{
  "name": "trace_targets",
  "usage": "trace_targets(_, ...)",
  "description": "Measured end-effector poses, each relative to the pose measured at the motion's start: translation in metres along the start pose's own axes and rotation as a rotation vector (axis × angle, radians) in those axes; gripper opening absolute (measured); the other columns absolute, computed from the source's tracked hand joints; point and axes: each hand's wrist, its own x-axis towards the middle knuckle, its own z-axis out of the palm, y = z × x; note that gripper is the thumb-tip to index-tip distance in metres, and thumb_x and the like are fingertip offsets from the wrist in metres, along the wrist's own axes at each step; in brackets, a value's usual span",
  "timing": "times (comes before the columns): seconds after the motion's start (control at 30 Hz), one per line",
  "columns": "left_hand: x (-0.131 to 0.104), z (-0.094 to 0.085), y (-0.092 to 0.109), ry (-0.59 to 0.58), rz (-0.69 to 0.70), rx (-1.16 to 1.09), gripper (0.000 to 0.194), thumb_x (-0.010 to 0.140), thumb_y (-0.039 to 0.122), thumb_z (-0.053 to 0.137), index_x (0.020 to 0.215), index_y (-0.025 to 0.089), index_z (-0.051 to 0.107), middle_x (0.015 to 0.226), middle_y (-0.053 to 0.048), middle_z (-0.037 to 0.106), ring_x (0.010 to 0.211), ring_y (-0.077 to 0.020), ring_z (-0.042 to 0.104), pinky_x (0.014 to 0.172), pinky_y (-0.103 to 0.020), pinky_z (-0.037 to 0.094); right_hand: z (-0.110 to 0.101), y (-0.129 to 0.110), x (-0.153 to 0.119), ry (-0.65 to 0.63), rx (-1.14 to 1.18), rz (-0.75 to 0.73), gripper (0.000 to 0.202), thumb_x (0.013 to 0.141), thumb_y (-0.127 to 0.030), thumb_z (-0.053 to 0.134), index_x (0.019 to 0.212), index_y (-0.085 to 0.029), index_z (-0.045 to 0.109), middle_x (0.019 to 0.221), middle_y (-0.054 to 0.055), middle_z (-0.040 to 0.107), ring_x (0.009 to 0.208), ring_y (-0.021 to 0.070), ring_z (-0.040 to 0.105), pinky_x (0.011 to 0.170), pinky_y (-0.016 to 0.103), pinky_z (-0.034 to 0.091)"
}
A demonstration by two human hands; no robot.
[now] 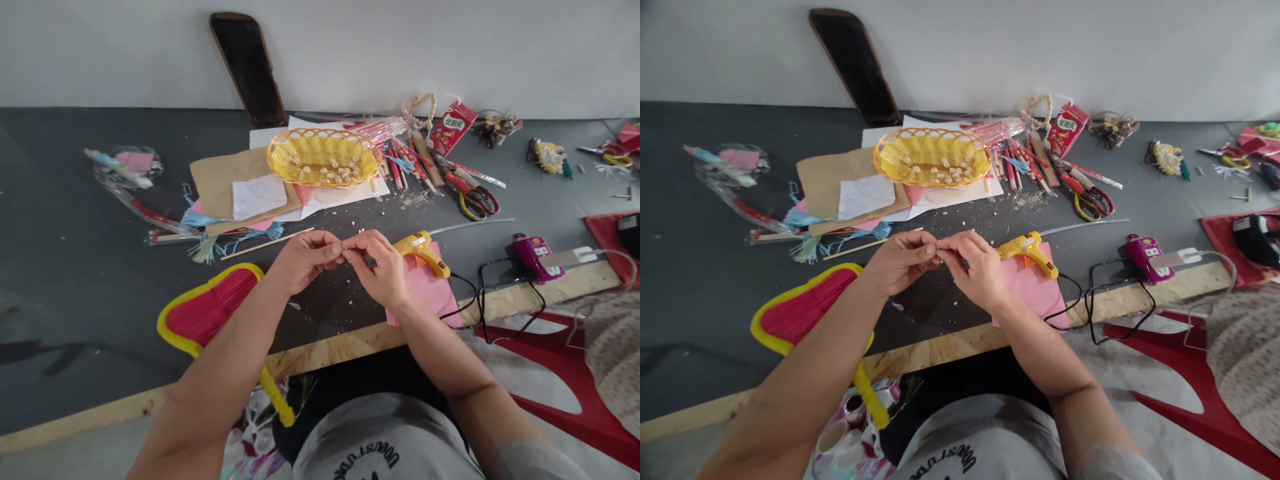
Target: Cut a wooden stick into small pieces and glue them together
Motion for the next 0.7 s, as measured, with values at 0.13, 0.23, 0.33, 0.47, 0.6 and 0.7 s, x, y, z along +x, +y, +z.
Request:
trace_targets(0.13, -0.001, -0.001, 0.0, -0.011, -0.004, 0.003, 0.033, 0.057, 0.036, 0.094, 0.068, 0.012, 0.075, 0.062, -0.004, 0.07, 0.053, -0.0071, 0.057, 0.054, -0.018, 0.045, -0.001, 0.0, 0.0, 0.01, 0.025, -0.031, 0.01, 0.096, -0.021, 0.057, 0.095, -0.022, 0.067, 0.091, 0.004, 0.072, 0.086, 0.0153, 0.067, 0.079, 0.031, 0.056)
trace_targets(0.23, -0.001, -0.001, 0.001, -0.004, 0.001, 0.009, 0.034, 0.058, 0.039, 0.093, 0.068, 0.012, 0.075, 0.063, -0.005, 0.071, 0.052, -0.0071, 0.057, 0.054, -0.018, 0.046, 0.0, 0.003, 0.0, 0.004, 0.024, -0.031, 0.011, 0.096, -0.021, 0.057, 0.095, -0.022, 0.067, 0.091, 0.004, 0.072, 0.086, 0.0157, 0.066, 0.079, 0.031, 0.056)
trace_targets(0.33, -0.001, -0.001, 0.001, -0.001, 0.01, 0.038, 0.033, 0.059, 0.037, 0.093, 0.068, 0.012, 0.075, 0.063, -0.005, 0.071, 0.054, -0.0076, 0.058, 0.054, -0.018, 0.046, 0.003, 0.005, 0.0, -0.017, 0.012, -0.034, 0.013, 0.097, -0.022, 0.055, 0.096, -0.023, 0.068, 0.092, 0.004, 0.071, 0.089, 0.0162, 0.067, 0.081, 0.032, 0.056)
trace_targets(0.47, 0.001, -0.002, 0.0, 0.012, 0.059, 0.036, 0.03, 0.061, 0.036, 0.092, 0.07, 0.013, 0.076, 0.063, -0.004, 0.07, 0.055, -0.0081, 0.058, 0.055, -0.019, 0.047, -0.003, -0.007, 0.0, -0.063, -0.047, -0.033, 0.02, 0.097, -0.02, 0.053, 0.113, -0.024, 0.065, 0.106, 0.007, 0.07, 0.098, 0.0179, 0.066, 0.086, 0.034, 0.057)
trace_targets(0.6, 0.001, -0.001, -0.001, -0.001, 0.1, 0.015, 0.026, 0.064, 0.032, 0.091, 0.074, 0.013, 0.077, 0.062, -0.003, 0.068, 0.055, -0.0076, 0.056, 0.055, -0.019, 0.047, -0.042, -0.022, -0.001, -0.096, -0.169, -0.044, 0.03, 0.096, -0.02, 0.054, 0.126, -0.024, 0.058, 0.12, 0.01, 0.066, 0.095, 0.0185, 0.067, 0.083, 0.035, 0.057)
trace_targets(0.7, 0.001, 0.0, 0.0, -0.014, 0.117, 0.002, 0.026, 0.063, 0.032, 0.091, 0.072, 0.012, 0.076, 0.059, -0.003, 0.066, 0.054, -0.0071, 0.055, 0.055, -0.018, 0.047, -0.087, -0.011, -0.009, -0.035, -0.367, 0.025, 0.018, 0.095, -0.021, 0.055, 0.111, -0.023, 0.063, 0.104, 0.007, 0.069, 0.092, 0.0204, 0.066, 0.083, 0.036, 0.055)
